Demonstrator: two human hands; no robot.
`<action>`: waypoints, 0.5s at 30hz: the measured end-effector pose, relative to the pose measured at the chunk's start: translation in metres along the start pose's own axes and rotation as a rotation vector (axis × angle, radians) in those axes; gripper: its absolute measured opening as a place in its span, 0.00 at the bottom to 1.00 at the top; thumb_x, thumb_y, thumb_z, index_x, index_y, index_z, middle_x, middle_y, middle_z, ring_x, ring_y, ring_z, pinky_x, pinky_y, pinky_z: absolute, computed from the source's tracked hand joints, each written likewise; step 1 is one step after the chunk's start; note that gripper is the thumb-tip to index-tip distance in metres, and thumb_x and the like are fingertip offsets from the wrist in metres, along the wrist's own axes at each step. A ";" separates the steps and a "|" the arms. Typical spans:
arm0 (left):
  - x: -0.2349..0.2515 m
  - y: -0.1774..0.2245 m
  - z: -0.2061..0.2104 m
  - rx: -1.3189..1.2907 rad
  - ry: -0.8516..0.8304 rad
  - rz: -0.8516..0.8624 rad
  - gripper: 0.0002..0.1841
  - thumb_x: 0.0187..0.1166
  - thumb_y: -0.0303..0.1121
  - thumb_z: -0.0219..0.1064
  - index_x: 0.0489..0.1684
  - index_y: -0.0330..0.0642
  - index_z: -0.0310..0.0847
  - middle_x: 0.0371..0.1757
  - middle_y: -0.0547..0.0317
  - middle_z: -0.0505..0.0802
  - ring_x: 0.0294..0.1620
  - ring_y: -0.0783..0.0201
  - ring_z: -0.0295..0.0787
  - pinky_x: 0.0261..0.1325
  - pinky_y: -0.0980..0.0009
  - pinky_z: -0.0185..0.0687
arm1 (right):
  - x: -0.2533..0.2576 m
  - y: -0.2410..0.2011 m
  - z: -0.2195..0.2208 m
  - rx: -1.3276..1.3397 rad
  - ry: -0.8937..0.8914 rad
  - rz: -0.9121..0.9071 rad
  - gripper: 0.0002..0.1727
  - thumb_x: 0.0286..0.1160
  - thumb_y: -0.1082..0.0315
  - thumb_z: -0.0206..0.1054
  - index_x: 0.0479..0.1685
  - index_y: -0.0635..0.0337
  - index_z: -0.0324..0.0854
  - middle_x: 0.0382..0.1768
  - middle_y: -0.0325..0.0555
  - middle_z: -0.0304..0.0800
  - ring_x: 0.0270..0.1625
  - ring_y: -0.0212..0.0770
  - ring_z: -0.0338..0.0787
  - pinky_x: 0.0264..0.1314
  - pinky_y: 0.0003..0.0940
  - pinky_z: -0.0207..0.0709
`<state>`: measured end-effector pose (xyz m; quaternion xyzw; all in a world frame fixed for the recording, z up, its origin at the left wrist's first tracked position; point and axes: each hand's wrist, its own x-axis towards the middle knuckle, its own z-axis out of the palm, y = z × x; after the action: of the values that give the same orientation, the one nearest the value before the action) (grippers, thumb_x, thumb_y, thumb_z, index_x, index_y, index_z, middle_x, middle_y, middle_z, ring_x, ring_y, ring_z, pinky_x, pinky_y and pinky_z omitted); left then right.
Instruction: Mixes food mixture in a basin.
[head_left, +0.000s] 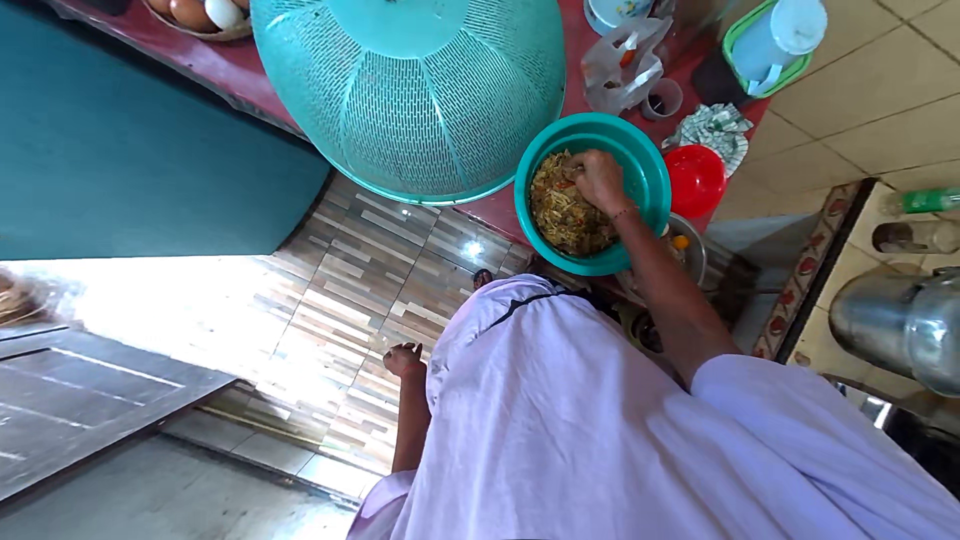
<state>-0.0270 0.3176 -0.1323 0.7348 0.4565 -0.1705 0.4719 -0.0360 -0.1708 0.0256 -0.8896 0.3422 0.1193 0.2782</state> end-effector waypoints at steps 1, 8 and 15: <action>0.000 0.001 0.000 -0.004 0.001 0.004 0.19 0.95 0.32 0.38 0.71 0.29 0.65 0.44 0.44 0.79 0.37 0.57 0.78 0.46 0.58 0.82 | -0.002 0.001 -0.004 0.049 -0.003 0.014 0.15 0.82 0.68 0.63 0.60 0.57 0.90 0.60 0.58 0.92 0.67 0.61 0.88 0.67 0.66 0.77; 0.008 0.003 0.007 -0.049 -0.007 0.018 0.16 0.94 0.31 0.41 0.68 0.31 0.66 0.40 0.47 0.78 0.34 0.58 0.77 0.43 0.58 0.82 | -0.003 0.015 -0.011 0.415 -0.010 0.010 0.11 0.80 0.68 0.69 0.53 0.65 0.89 0.52 0.58 0.92 0.57 0.50 0.90 0.66 0.51 0.79; 0.008 0.004 0.005 -0.057 -0.012 0.015 0.16 0.94 0.31 0.41 0.69 0.31 0.65 0.40 0.48 0.78 0.34 0.57 0.78 0.43 0.57 0.83 | -0.014 0.003 -0.018 -0.083 -0.135 0.079 0.17 0.81 0.71 0.61 0.62 0.57 0.90 0.62 0.63 0.90 0.68 0.66 0.86 0.65 0.70 0.76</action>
<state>-0.0187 0.3169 -0.1388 0.7233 0.4530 -0.1584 0.4966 -0.0477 -0.1753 0.0450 -0.8761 0.3521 0.2037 0.2588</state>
